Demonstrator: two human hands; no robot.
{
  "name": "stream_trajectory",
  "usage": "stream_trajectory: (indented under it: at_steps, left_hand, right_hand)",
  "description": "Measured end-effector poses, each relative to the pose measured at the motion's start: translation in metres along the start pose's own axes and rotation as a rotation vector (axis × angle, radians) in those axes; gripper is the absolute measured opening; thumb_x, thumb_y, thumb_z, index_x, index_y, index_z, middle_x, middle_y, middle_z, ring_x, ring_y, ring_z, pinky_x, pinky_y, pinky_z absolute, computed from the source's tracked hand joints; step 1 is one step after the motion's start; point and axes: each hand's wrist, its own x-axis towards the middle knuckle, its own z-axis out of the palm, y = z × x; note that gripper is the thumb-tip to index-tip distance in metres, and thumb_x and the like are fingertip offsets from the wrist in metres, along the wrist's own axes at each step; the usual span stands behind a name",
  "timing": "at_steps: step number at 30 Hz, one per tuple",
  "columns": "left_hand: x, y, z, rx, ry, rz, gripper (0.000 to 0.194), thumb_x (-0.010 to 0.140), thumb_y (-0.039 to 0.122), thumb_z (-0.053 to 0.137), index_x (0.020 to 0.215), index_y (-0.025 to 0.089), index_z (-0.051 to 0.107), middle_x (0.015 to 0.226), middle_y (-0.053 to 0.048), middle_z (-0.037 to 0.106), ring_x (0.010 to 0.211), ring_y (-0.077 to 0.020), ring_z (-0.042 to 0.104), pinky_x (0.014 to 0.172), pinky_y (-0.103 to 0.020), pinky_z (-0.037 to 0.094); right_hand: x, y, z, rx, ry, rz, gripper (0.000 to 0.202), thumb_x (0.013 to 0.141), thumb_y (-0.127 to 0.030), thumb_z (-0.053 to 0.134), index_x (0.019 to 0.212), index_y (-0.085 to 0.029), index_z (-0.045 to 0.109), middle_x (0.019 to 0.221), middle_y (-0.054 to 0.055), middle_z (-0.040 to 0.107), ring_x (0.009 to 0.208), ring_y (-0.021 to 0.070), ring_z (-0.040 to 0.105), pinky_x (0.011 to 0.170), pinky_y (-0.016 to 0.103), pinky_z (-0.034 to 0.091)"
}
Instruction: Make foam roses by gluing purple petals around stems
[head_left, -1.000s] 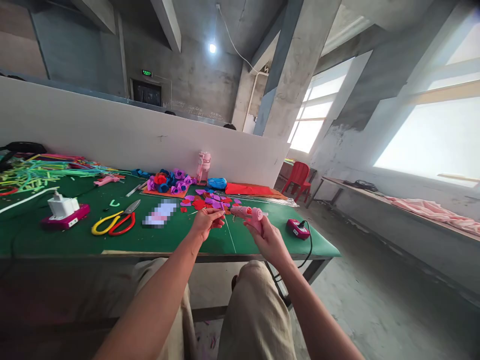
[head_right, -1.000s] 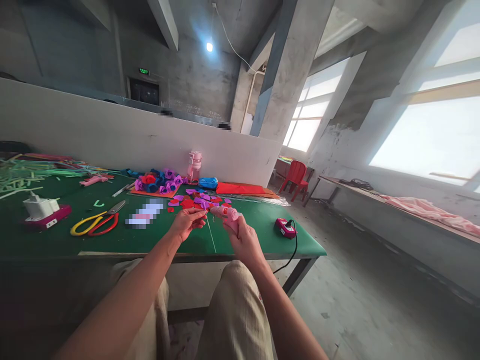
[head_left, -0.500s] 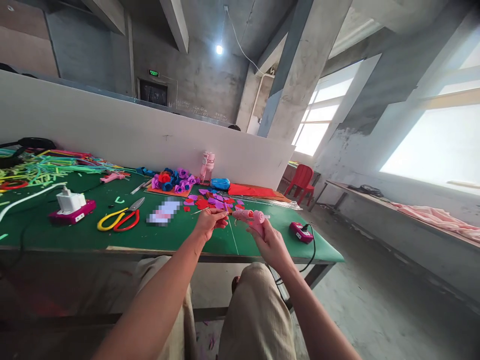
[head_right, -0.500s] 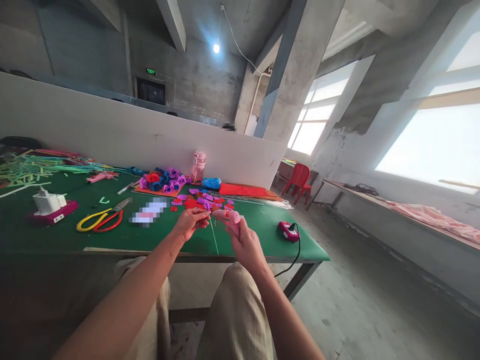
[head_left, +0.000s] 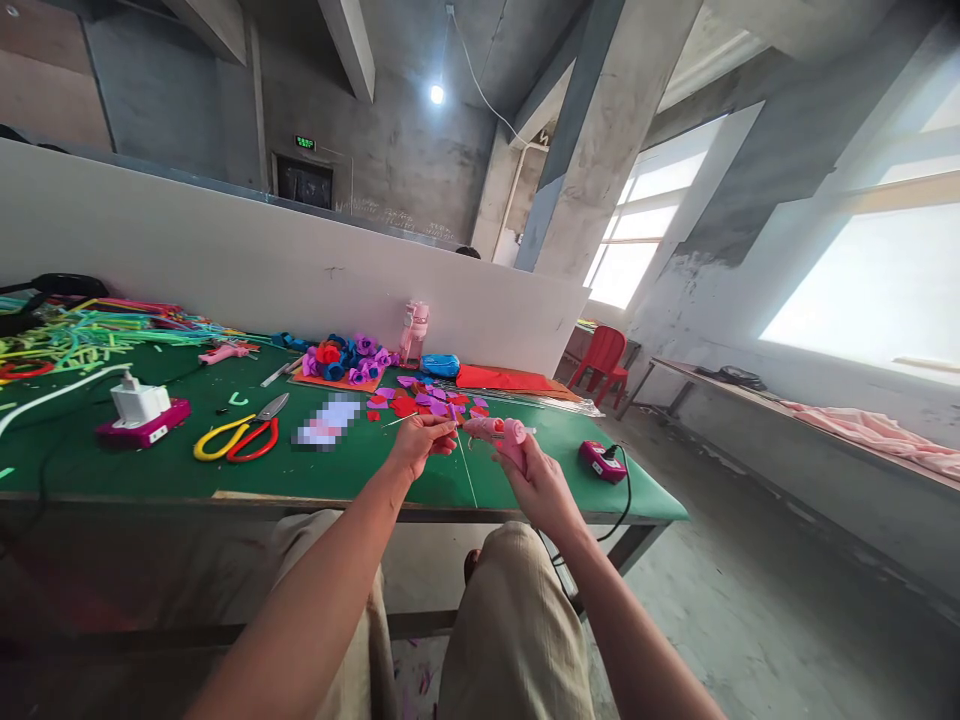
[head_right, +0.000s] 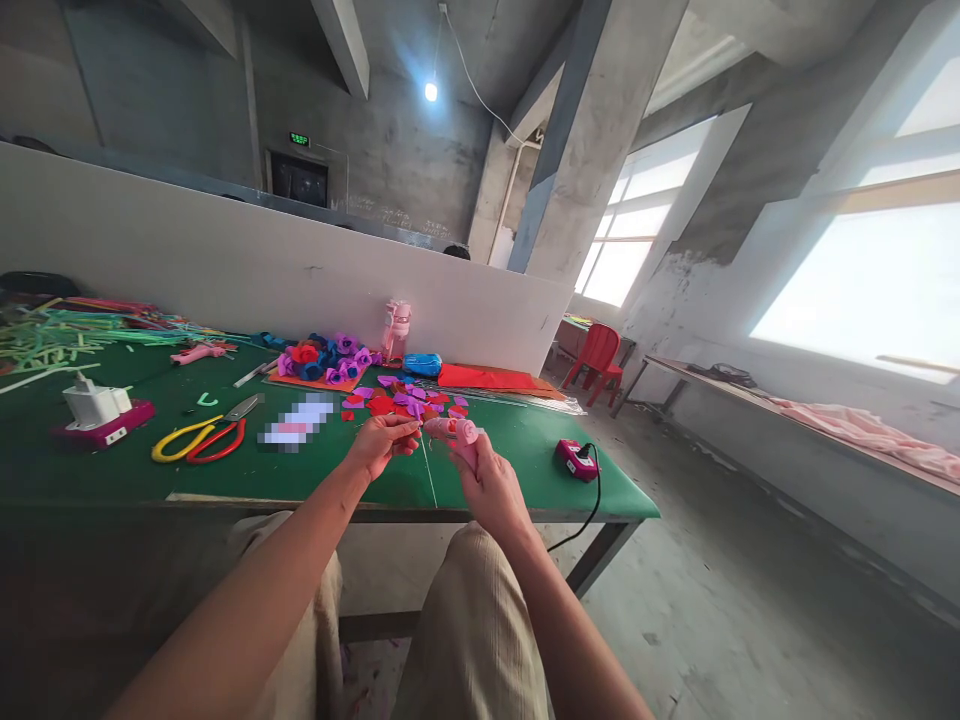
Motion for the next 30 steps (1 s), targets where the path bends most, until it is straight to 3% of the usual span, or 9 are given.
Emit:
stream_trajectory:
  at_steps: [18, 30]
  left_hand:
    - [0.0005, -0.0011, -0.001, 0.016, -0.028, 0.002, 0.021, 0.059, 0.025, 0.075, 0.067, 0.009, 0.066, 0.058, -0.004, 0.063, 0.045, -0.0089, 0.056, 0.043, -0.021, 0.043]
    - [-0.0003, -0.0006, -0.0014, 0.02, -0.036, 0.001, 0.021, 0.059, 0.025, 0.075, 0.068, 0.009, 0.067, 0.059, -0.004, 0.063, 0.045, -0.0091, 0.056, 0.044, -0.021, 0.043]
  right_hand:
    - [0.0008, 0.001, 0.0, -0.036, 0.003, 0.003, 0.026, 0.086, -0.036, 0.041, 0.101, -0.017, 0.05, 0.058, -0.002, 0.052, 0.05, 0.0139, 0.044, 0.049, 0.023, 0.032]
    - [0.0005, 0.0019, 0.0004, -0.086, 0.001, 0.008, 0.033, 0.088, -0.037, 0.038, 0.11, -0.016, 0.048, 0.063, 0.001, 0.058, 0.054, 0.0176, 0.051, 0.051, 0.025, 0.035]
